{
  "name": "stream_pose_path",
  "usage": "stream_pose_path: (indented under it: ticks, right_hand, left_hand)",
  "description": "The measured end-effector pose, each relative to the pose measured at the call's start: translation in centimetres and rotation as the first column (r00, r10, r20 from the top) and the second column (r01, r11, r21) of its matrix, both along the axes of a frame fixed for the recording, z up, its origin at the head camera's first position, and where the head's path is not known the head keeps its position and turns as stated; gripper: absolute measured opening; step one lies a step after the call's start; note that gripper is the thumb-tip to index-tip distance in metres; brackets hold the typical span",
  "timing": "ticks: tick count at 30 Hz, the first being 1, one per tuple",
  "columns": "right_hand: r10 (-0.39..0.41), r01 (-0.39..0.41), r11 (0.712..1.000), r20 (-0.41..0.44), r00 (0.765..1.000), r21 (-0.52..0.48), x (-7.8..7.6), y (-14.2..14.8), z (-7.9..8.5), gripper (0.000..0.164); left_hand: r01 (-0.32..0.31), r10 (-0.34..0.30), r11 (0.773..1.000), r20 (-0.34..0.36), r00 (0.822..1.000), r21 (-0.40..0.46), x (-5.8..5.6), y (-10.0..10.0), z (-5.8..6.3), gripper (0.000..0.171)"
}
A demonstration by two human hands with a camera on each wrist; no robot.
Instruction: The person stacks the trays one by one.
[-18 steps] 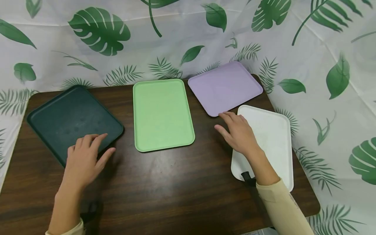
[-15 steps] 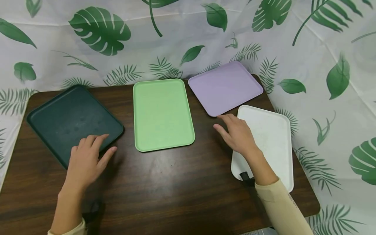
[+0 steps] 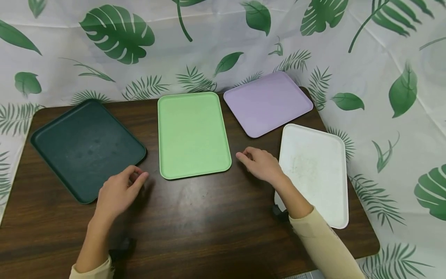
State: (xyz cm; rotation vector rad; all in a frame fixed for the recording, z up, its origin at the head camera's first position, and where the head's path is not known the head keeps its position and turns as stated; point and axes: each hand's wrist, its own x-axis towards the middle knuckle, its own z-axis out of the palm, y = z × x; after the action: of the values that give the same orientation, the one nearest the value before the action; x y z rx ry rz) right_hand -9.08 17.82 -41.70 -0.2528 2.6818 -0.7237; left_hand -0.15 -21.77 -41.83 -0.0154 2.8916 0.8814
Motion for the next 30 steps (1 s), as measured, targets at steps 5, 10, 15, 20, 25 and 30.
stream_pose_path:
  ticks: [5,10,15,20,25,30]
  right_hand:
    - [0.030,-0.033,0.999,0.070,0.997,0.042,-0.1,-1.5,-0.6,0.047]
    - [0.028,-0.036,0.997,0.102,0.994,0.075,-0.1,-2.3,-1.0,0.045]
    - [0.041,-0.051,0.996,0.120,0.992,0.075,-0.1,-2.6,-1.3,0.044]
    - [0.046,-0.054,0.996,0.123,0.991,0.064,-0.1,-2.8,-1.6,0.045]
    - [0.042,-0.048,0.997,0.114,0.993,0.052,-0.3,-3.0,-2.2,0.043]
    - [0.031,-0.038,0.997,0.111,0.993,0.064,-0.4,-3.2,-2.6,0.040]
  left_hand:
    - [0.012,-0.012,1.000,0.111,0.994,0.004,-0.6,1.0,-0.4,0.049]
    - [0.025,-0.023,1.000,0.147,0.989,-0.011,-1.1,1.6,-0.9,0.051]
    - [0.028,-0.024,0.999,0.150,0.988,-0.022,-1.4,1.9,-1.4,0.048]
    - [0.030,-0.025,0.999,0.141,0.990,-0.032,-1.7,2.2,-1.8,0.048]
    - [0.020,-0.015,0.999,0.146,0.989,-0.033,-1.9,2.6,-2.2,0.049]
    - [0.018,-0.010,0.998,0.127,0.992,-0.056,-2.1,3.1,-2.7,0.046]
